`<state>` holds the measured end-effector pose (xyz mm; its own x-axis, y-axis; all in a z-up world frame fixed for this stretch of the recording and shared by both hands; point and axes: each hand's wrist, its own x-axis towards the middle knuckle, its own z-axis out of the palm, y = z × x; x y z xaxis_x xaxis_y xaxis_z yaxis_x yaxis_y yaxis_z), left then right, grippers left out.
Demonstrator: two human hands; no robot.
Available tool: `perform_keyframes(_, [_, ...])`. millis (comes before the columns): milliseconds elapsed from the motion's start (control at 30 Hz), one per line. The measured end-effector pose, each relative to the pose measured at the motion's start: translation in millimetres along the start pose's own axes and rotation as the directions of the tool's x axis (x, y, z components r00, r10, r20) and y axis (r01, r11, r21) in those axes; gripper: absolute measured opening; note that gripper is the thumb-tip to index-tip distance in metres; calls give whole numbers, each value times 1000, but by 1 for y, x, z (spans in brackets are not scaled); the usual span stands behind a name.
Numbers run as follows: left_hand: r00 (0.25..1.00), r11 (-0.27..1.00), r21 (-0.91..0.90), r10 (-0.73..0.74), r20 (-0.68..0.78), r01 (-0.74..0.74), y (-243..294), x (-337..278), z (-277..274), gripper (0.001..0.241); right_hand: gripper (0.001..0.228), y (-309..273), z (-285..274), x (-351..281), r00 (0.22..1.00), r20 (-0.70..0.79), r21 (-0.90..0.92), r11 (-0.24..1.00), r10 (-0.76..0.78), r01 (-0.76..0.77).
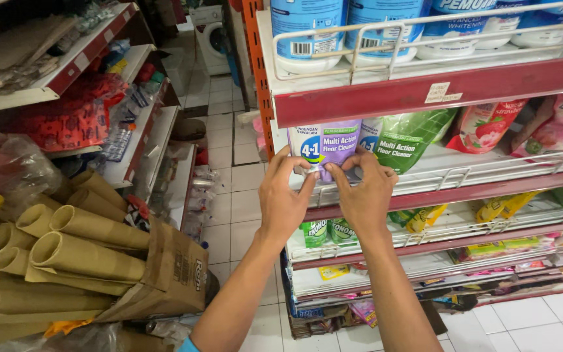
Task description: The person picks up packaged cleaning products from a cardboard box on the floor, wipes them with a cloth, scans them with a handheld barcode scanner, and places them on a nearby shelf. The person repeats this process for multiple items including Dettol and Klin packages.
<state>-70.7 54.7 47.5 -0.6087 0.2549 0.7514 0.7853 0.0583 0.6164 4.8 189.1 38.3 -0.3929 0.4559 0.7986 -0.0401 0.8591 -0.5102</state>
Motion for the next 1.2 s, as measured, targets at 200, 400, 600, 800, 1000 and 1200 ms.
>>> perform_keyframes(200, [994, 993, 60, 102, 31, -104, -2, -17, -7, 17, 27, 0, -14, -9, 993, 42, -18, 994, -106, 107])
perform_keyframes(400, [996, 1000, 12, 9, 92, -10, -4, -29, -11, 20, 20, -7, -17, -22, 994, 106, -264, 965, 20, 9])
perform_keyframes(600, [985, 995, 27, 90, 144, -95, -6, -22, -11, 16, 22, 0, -12, -20, 994, 68, -228, 968, -90, 103])
perform_keyframes(800, [987, 969, 211, 103, 126, -128, -2, -26, -11, 18, 25, -5, -14, -23, 996, 75, -150, 987, -42, 53])
perform_keyframes(1000, [990, 963, 247, 81, 115, -108, 0, -25, -8, 19, 20, -10, -15, -19, 998, 69, -127, 992, 1, 8])
perform_keyframes(1200, [934, 880, 331, 357, 9, -340, 3, -40, -7, 24, 19, -1, -41, -45, 998, -48, 167, 985, 37, -28])
